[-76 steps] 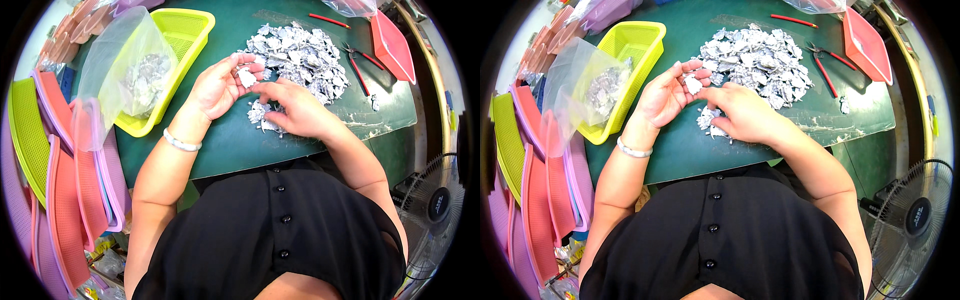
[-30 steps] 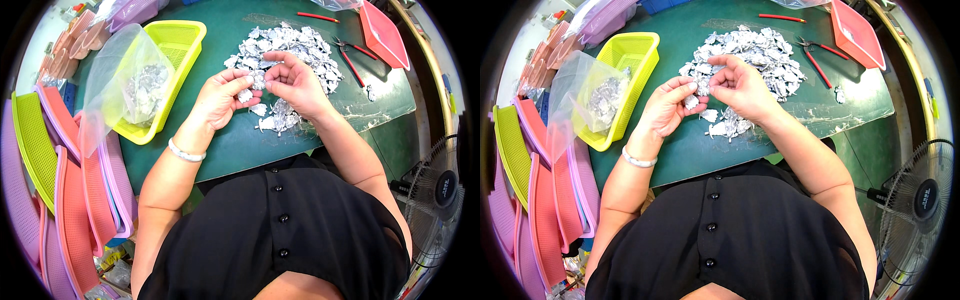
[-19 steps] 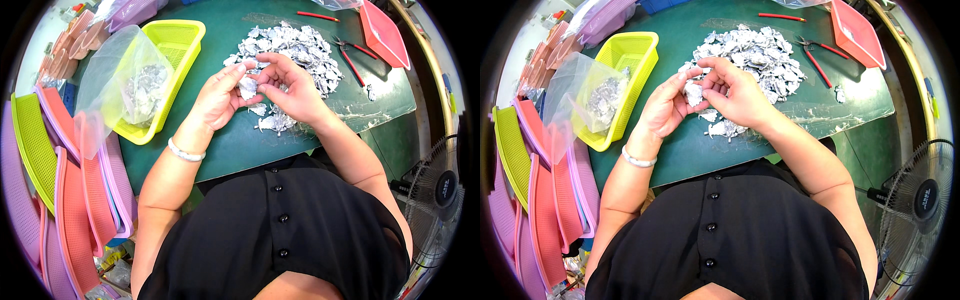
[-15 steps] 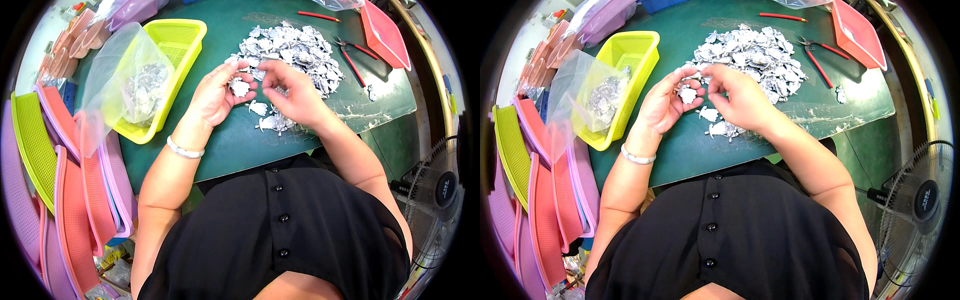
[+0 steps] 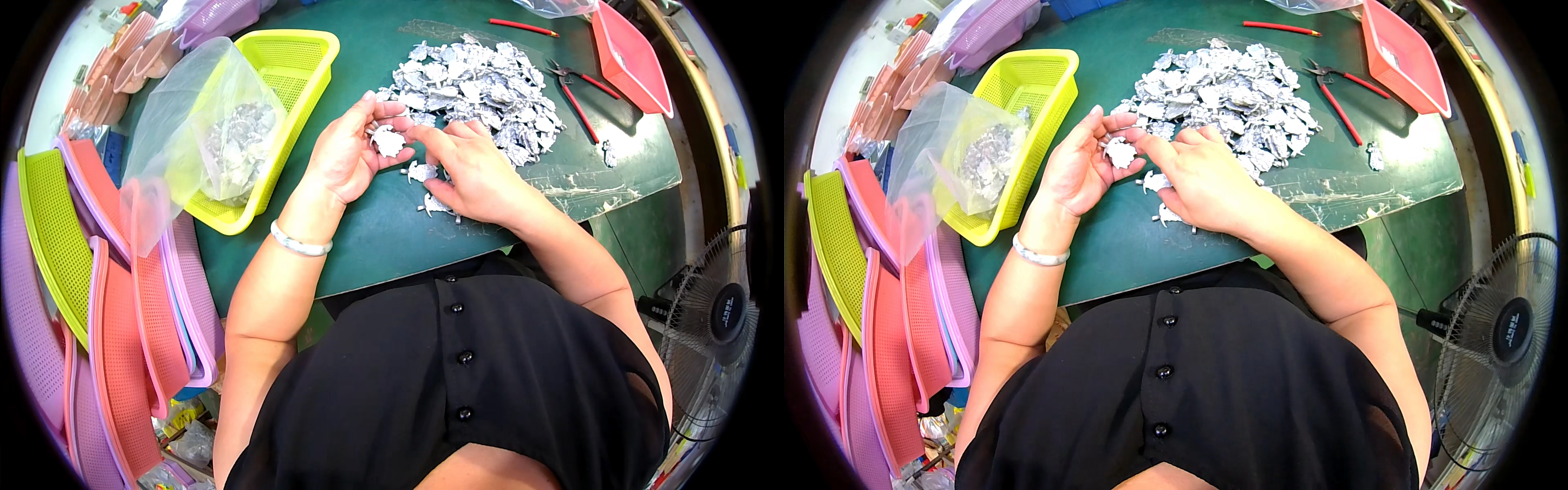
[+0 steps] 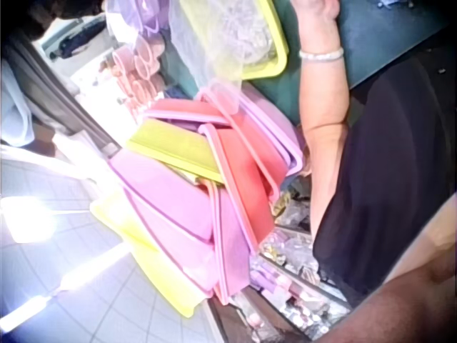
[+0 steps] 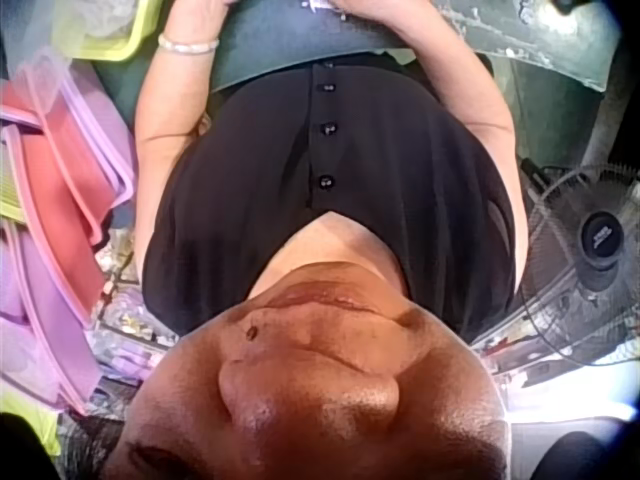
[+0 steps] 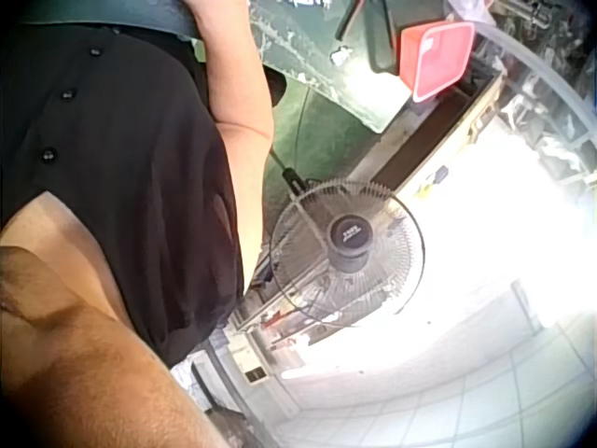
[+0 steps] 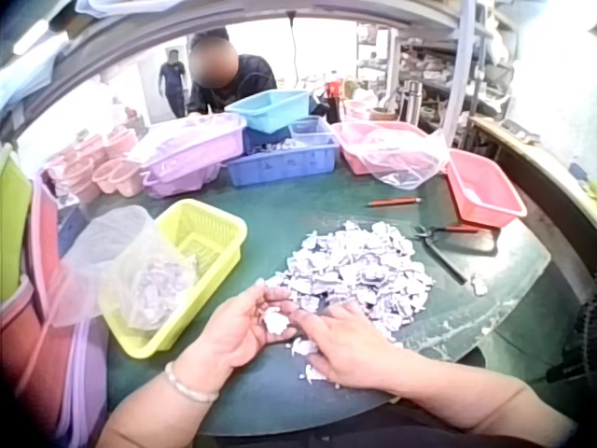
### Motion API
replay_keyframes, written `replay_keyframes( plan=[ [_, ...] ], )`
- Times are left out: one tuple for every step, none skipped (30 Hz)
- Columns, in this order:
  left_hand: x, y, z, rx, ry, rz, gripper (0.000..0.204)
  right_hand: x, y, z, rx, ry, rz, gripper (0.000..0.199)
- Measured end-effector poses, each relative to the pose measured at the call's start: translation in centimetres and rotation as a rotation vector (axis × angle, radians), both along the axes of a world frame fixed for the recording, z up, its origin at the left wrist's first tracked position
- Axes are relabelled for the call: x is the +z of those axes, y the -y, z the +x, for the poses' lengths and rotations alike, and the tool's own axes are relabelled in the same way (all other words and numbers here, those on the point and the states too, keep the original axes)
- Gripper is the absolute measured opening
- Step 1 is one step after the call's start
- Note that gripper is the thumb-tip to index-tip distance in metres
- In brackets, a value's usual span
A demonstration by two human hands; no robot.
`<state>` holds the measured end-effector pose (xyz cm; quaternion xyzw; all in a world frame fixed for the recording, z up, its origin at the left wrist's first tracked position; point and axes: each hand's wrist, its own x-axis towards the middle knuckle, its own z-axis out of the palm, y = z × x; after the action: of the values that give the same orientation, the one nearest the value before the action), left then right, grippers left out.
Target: The person sits at a green workbench and sorts small, silver-colored metal pieces by hand. They pick up individual pieces from a large pile, inspect them, and place them into a yellow plastic basket.
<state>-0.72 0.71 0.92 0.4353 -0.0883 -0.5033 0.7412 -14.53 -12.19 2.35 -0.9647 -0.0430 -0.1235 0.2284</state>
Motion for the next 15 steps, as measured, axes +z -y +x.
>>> replay_keyframes(
  plan=[
    [-0.1, 0.0, 0.0, -0.003, -0.002, -0.006, 0.037, -0.1, 0.0, 0.0, -0.001, 0.011, 0.006, 0.054],
    [-0.1, 0.0, 0.1, -0.006, -0.003, -0.011, 0.037, -0.1, 0.0, 0.1, -0.001, 0.023, 0.012, 0.054],
    [-0.2, 0.0, 0.1, -0.009, -0.004, -0.017, 0.037, -0.1, 0.0, 0.1, -0.001, 0.034, 0.017, 0.054],
    [-0.1, 0.0, 0.1, -0.015, -0.003, -0.014, 0.036, -0.2, 0.2, 0.1, 0.002, 0.050, 0.043, 0.053],
    [-0.1, 0.0, 0.2, -0.022, -0.003, -0.012, 0.036, -0.2, 0.4, 0.0, 0.005, 0.066, 0.069, 0.052],
    [-0.1, 0.0, 0.2, -0.029, -0.002, -0.010, 0.035, -0.2, 0.5, 0.0, 0.007, 0.082, 0.094, 0.051],
    [-0.1, -0.1, 0.3, -0.029, 0.014, -0.003, 0.034, -0.2, 0.6, 0.0, 0.003, 0.092, 0.140, 0.050],
    [-0.2, -0.1, 0.4, -0.028, 0.031, 0.003, 0.034, 0.0, 0.7, 0.0, 0.000, 0.103, 0.185, 0.049],
    [-0.2, -0.2, 0.5, -0.027, 0.048, 0.010, 0.033, 0.1, 0.9, 0.0, -0.003, 0.115, 0.231, 0.048],
    [-0.1, -0.2, 0.4, -0.041, 0.084, 0.003, 0.031, 0.2, 1.1, 0.0, -0.015, 0.059, 0.333, 0.046],
    [0.1, -0.3, 0.3, -0.057, 0.120, -0.004, 0.029, 0.4, 1.3, 0.0, -0.018, 0.012, 0.522, 0.046],
    [0.3, -0.3, 0.2, -0.074, 0.156, -0.012, 0.028, 0.5, 1.4, 0.0, -0.020, -0.034, 0.712, 0.046],
    [0.4, -0.4, 0.1, -0.112, 0.159, -0.038, 0.026, 0.6, 1.6, 0.1, -0.022, -0.082, 0.901, 0.045],
    [0.6, -0.4, 0.0, -0.153, 0.162, -0.066, 0.025, 1.1, 1.8, 0.2, -0.036, -0.124, 1.066, 0.042],
    [0.7, -0.4, -0.1, -0.193, 0.165, -0.094, 0.024, 1.4, 1.9, 0.2, -0.059, -0.143, 1.240, 0.040]
  ],
)
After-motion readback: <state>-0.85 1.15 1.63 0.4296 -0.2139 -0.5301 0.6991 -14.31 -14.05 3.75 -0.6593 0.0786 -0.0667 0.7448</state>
